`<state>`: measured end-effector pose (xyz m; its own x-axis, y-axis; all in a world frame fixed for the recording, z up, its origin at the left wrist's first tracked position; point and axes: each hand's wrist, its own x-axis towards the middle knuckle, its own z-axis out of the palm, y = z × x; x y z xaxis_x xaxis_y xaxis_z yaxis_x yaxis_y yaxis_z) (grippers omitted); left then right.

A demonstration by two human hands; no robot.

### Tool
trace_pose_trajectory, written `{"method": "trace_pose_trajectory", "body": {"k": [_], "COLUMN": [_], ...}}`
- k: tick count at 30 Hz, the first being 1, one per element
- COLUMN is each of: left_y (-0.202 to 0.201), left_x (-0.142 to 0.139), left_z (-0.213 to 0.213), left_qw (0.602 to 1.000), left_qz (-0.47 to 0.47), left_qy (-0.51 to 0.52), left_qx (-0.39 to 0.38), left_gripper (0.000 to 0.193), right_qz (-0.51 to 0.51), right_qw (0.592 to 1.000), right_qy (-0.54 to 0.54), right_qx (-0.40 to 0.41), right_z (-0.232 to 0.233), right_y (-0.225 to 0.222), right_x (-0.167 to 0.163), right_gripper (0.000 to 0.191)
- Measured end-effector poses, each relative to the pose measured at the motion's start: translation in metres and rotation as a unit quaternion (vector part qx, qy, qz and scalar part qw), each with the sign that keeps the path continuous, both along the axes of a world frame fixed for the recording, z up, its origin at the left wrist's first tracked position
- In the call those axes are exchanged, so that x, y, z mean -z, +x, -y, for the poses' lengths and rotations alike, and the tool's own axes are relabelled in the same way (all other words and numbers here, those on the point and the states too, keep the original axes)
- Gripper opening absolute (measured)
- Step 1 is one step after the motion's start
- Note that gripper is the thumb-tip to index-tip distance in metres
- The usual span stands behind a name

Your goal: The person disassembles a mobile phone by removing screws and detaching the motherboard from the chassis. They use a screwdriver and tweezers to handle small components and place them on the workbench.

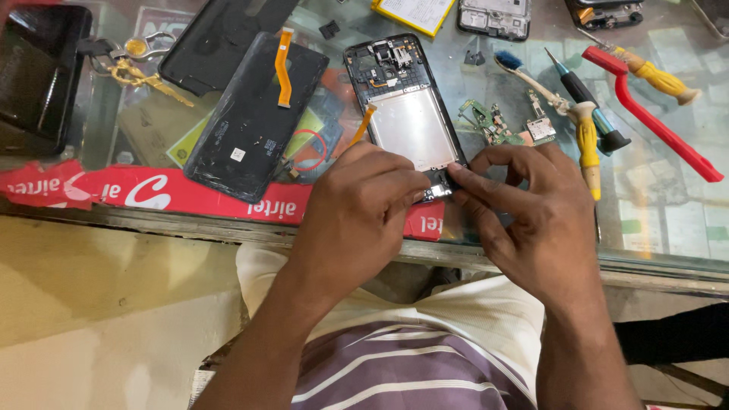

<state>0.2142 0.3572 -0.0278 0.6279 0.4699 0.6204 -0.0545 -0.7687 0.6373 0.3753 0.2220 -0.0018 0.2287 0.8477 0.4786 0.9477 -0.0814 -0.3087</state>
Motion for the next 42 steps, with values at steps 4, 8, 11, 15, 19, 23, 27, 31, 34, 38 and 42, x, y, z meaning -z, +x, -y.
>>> {"method": "trace_pose_trajectory", "body": {"k": [4,8,11,15,19,23,27,31,34,38,42], "left_y": [-0.005,-0.008,-0.006,-0.003,-0.003,-0.003,0.000,-0.001,-0.001,0.000,-0.002], "left_x": [-0.001,-0.002,-0.002,-0.002,-0.004,-0.003,-0.002,-0.002,-0.001,0.000,0.002], "left_z": [0.004,0.006,0.006,0.005,0.008,0.011,0.013,0.016,0.020,0.022,0.020], "left_qw": [1.000,0.999,0.999,0.999,0.999,0.999,0.998,0.997,0.994,0.992,0.990], "left_qz": [0.003,0.004,-0.005,-0.019,0.000,-0.011,-0.001,-0.025,-0.039,-0.045,-0.041], "left_qy": [-0.013,-0.008,-0.012,0.003,0.021,0.005,0.038,0.068,0.089,0.099,0.118], "left_qx": [-0.025,-0.031,-0.037,-0.037,-0.038,-0.040,-0.041,-0.033,-0.047,-0.058,-0.066], "left_gripper": [0.015,0.012,0.013,0.014,0.013,0.012,0.010,0.010,0.014,0.015,0.016], "right_qz": [0.032,0.033,0.004,-0.015,-0.011,0.022,0.034,0.030,0.027,0.042,0.025], "right_qw": [0.999,0.999,1.000,0.999,1.000,0.999,0.999,0.999,0.999,0.999,0.999], "right_qy": [-0.009,0.001,0.021,0.035,0.023,0.013,0.023,0.034,0.034,0.030,0.028], "right_qx": [-0.002,-0.003,-0.006,-0.010,-0.017,-0.021,-0.013,-0.006,-0.008,-0.003,-0.001], "right_z": [0.000,-0.002,-0.003,-0.002,0.001,0.003,0.003,0.005,0.005,0.004,0.004], "right_y": [0.001,-0.001,-0.001,0.001,0.005,0.006,0.005,0.006,0.007,0.006,0.005], "right_x": [0.000,0.000,0.000,0.001,0.001,0.000,0.001,0.004,0.007,0.007,0.006], "right_gripper": [0.037,0.030,0.028,0.026,0.032,0.034,0.030,0.028,0.026,0.026,0.026]}}
